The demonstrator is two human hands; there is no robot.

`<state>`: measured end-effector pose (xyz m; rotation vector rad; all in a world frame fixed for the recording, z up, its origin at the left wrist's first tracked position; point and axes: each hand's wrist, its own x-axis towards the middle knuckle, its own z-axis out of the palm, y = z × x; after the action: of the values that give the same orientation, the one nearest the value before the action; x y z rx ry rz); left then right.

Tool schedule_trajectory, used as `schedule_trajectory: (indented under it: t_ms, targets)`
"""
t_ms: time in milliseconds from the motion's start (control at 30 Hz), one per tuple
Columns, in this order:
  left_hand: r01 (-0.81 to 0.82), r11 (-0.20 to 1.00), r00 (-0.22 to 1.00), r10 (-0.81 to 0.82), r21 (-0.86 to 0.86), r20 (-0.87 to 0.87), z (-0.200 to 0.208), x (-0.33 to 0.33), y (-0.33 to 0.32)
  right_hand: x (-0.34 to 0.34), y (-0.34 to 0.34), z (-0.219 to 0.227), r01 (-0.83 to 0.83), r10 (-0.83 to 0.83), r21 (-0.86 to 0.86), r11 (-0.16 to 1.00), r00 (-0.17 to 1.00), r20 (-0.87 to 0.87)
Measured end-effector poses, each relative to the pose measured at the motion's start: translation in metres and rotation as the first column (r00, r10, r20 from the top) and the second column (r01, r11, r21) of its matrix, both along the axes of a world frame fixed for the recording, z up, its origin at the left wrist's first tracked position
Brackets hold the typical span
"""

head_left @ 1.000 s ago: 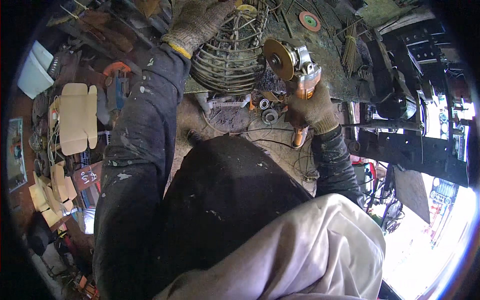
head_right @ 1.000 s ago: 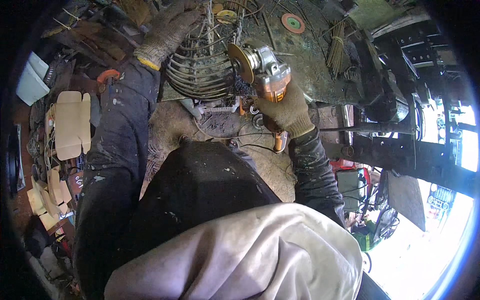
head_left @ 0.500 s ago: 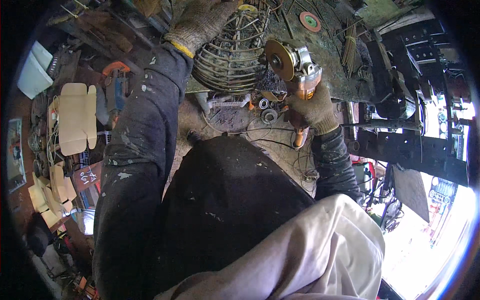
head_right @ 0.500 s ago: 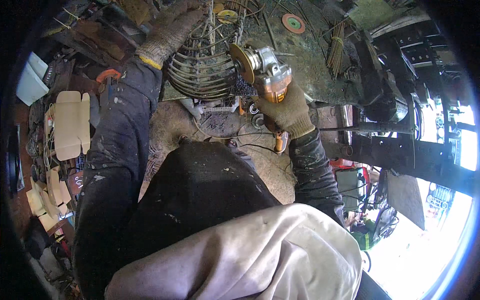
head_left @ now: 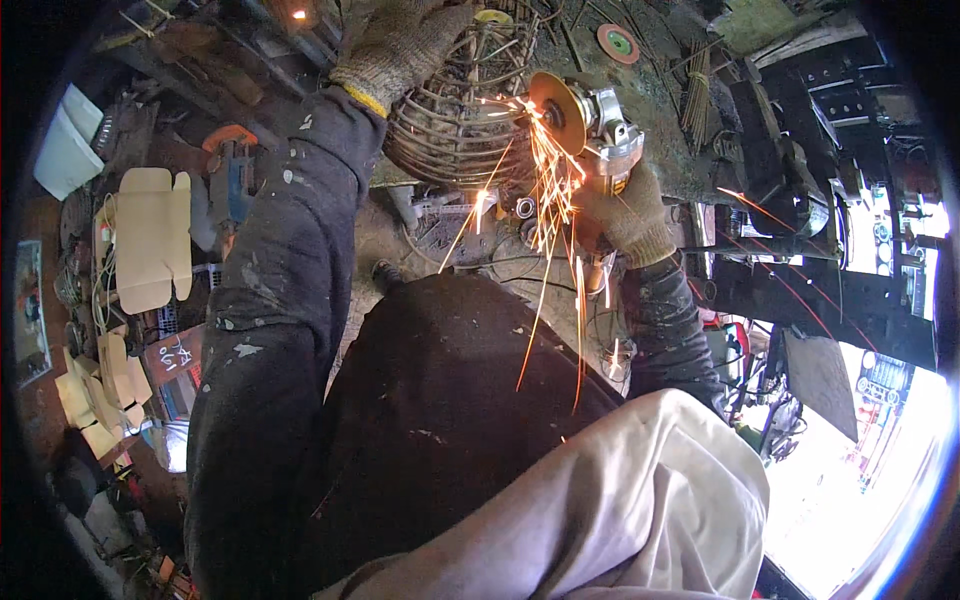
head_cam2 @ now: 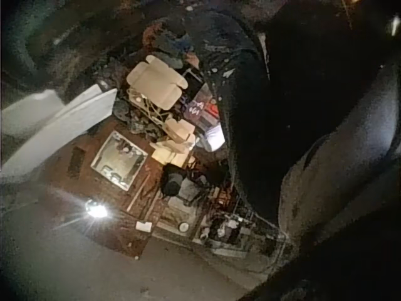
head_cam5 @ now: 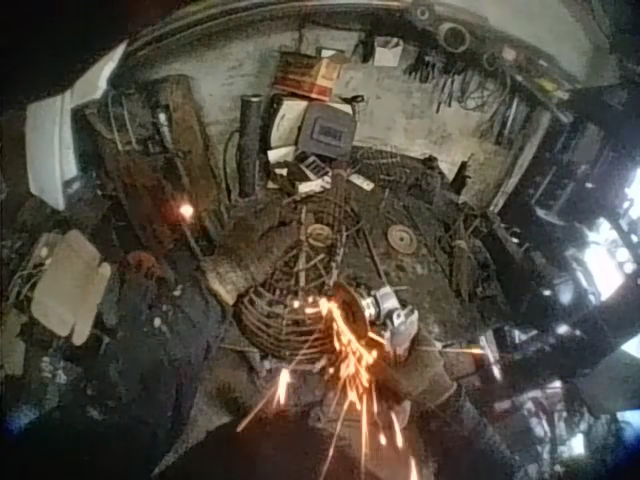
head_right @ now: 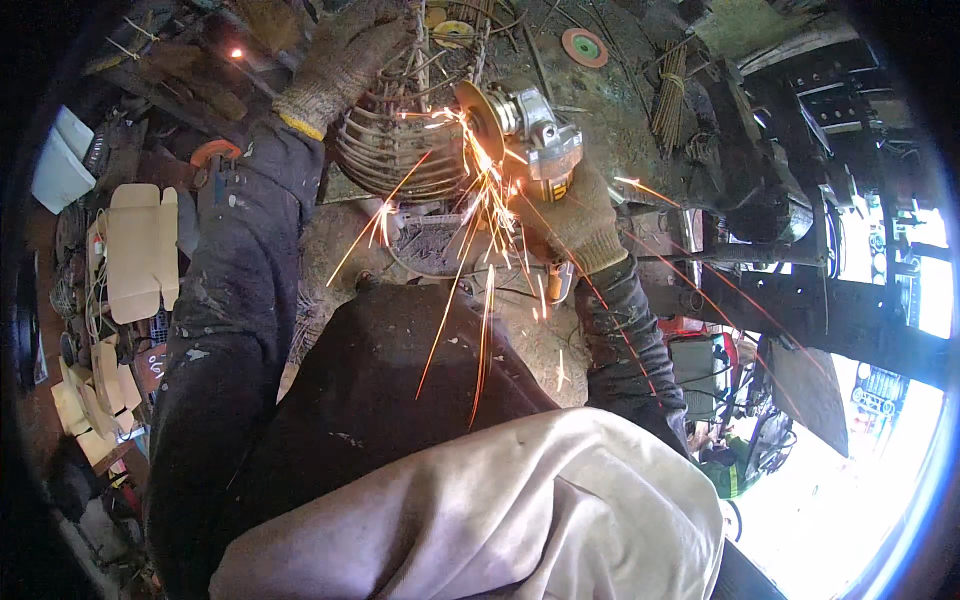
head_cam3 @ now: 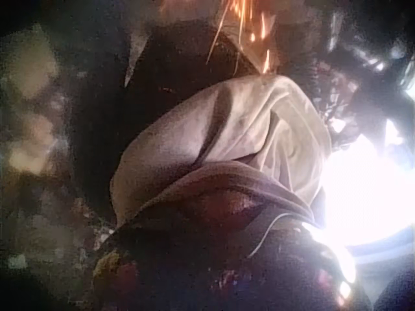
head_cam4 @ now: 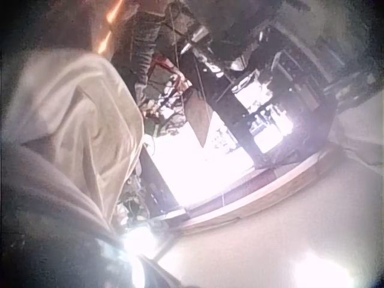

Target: The person is fabricating a metal object by hammering a wire cage into shape on a workbench, cutting and smoothing sections with an angle grinder, and finally welding components together.

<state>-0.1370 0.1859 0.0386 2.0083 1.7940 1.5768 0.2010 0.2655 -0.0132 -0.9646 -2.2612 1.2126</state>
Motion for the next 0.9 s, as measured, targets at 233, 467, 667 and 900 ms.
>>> schedule_trajectory:
  t_ms: [233,467,667,900]
  targets:
    - [0.105,0.977,0.941,-0.037,-0.186,0.338,0.003,0.002,-0.004,-0.014,-0.009,0.015,-0.147,0.149,0.074,0.986,0.989,-0.015]
    - [-0.112,0.993,0.994,0.112,-0.024,0.014,0.012,0.009,-0.013,-0.012,-0.012,0.003,0.03,-0.023,0.094,0.995,0.997,-0.074]
    - [0.296,0.951,0.715,-0.161,-0.086,0.681,-0.017,-0.013,0.004,-0.013,-0.013,0.017,0.002,-0.006,0.057,0.998,0.997,0.074]
    - [-0.004,0.948,0.806,0.191,0.317,-0.56,0.01,0.002,-0.003,-0.001,-0.005,0.008,0.035,-0.035,0.081,0.996,0.999,-0.002]
